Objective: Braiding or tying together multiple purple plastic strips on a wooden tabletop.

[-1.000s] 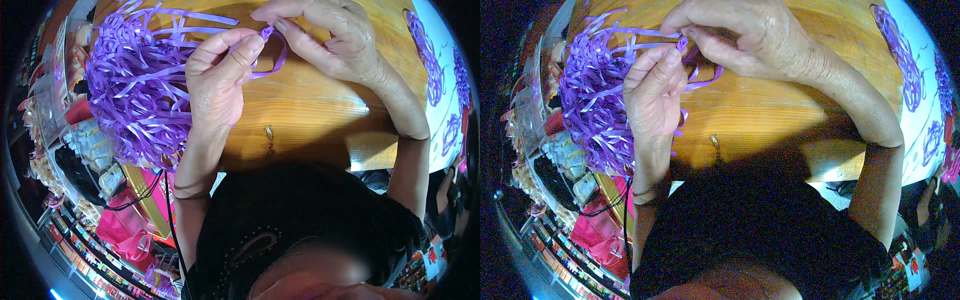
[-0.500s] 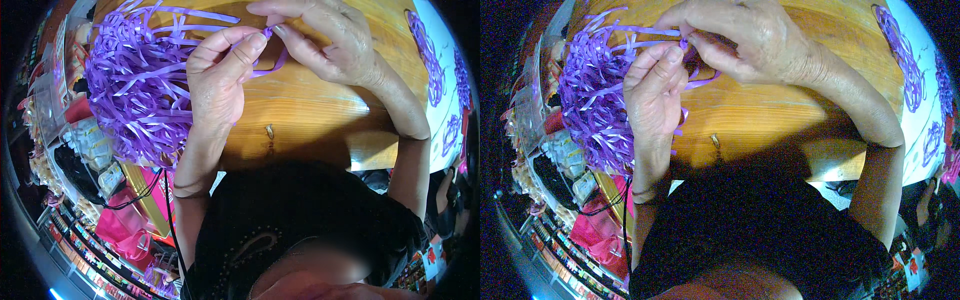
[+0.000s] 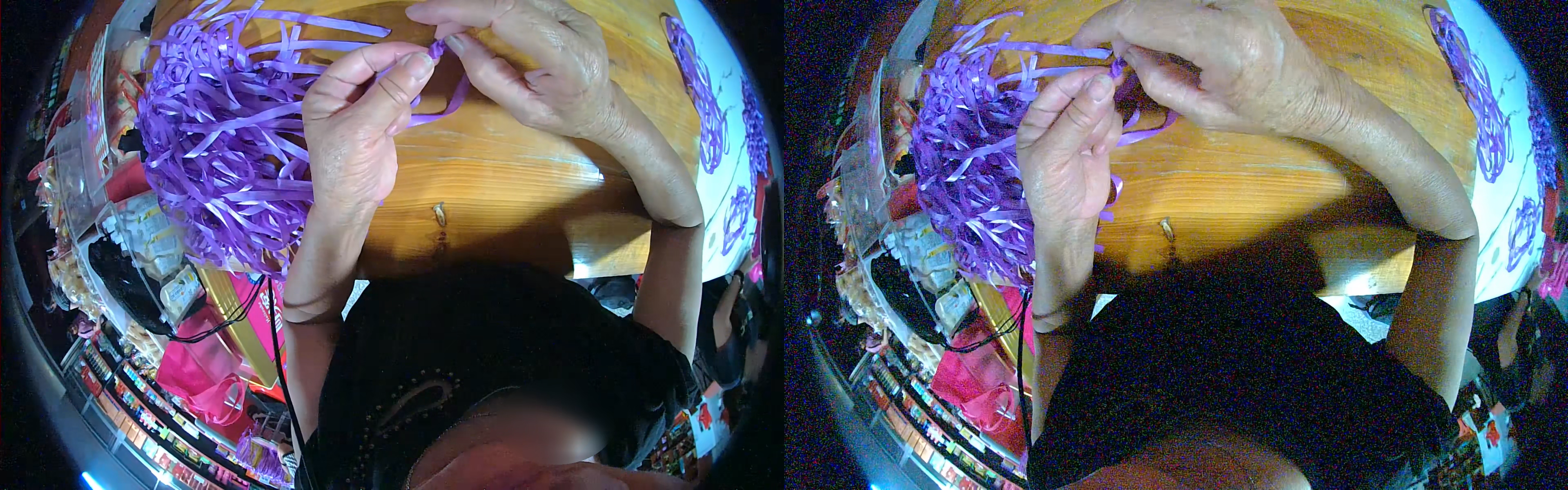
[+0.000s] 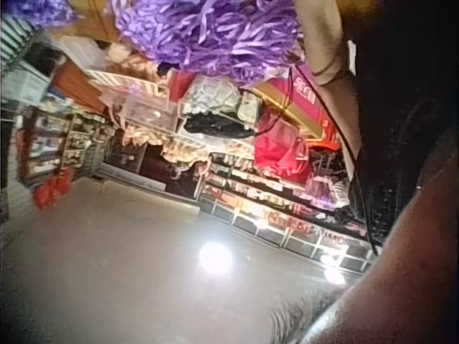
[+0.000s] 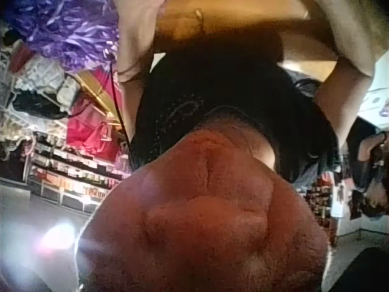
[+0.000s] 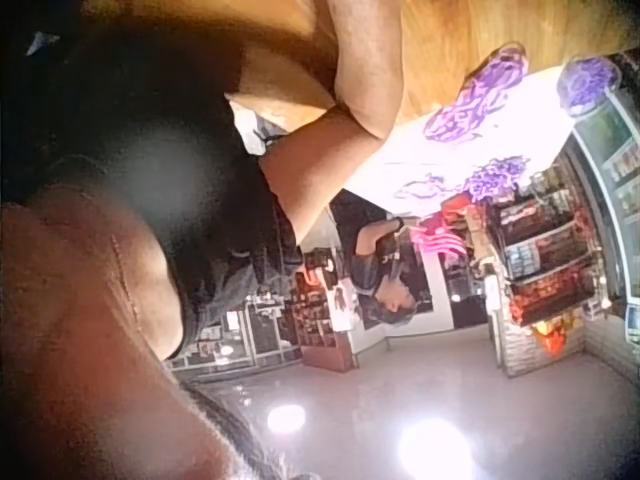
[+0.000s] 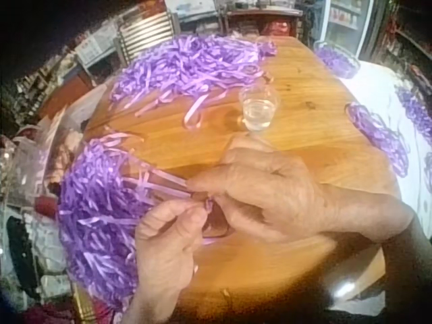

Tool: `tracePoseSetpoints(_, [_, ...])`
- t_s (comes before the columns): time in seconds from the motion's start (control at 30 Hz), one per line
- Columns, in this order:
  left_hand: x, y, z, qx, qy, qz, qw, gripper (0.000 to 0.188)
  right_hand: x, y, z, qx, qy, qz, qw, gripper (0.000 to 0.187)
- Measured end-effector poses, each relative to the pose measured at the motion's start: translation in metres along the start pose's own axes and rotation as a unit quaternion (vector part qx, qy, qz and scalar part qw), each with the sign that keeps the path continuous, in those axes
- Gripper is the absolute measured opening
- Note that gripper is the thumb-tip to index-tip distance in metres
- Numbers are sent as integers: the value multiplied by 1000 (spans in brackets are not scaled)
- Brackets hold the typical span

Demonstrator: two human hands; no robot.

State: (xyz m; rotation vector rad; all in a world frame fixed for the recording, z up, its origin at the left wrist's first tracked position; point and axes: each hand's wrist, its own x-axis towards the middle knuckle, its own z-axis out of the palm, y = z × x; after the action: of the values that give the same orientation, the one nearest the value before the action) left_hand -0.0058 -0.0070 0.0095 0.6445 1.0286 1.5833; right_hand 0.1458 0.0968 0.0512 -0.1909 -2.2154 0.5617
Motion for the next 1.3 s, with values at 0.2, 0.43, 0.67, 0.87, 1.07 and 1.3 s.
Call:
tracePoseSetpoints(0.2, [0, 1, -1, -5, -6, 2, 1000, 14, 1, 1, 4, 20, 21, 8, 1000, 29])
tracePoseSetpoints(0.43, [1, 2, -1, 5, 8, 3, 1000, 14, 1, 2, 5, 11, 24, 9, 1000, 25])
tracePoseSetpoints(0.67, [0, 4, 3, 23, 26, -2, 999, 13, 0, 6, 0, -9, -34, 13, 999, 29])
tracePoseSetpoints(0.87, [-1, 3, -1, -10, 14, 10, 1000, 13, 5, 6, 2, 60, -8, -19, 998, 27])
tracePoseSetpoints(1.07, [-1, 5, -2, 16, 7, -2, 1000, 11, 6, 17, 9, -96, 38, -211, 972, 16])
tracePoseSetpoints(1.3, [-1, 9, 4, 130, 59, 90, 986, 8, 7, 5, -15, -137, -78, -82, 984, 8])
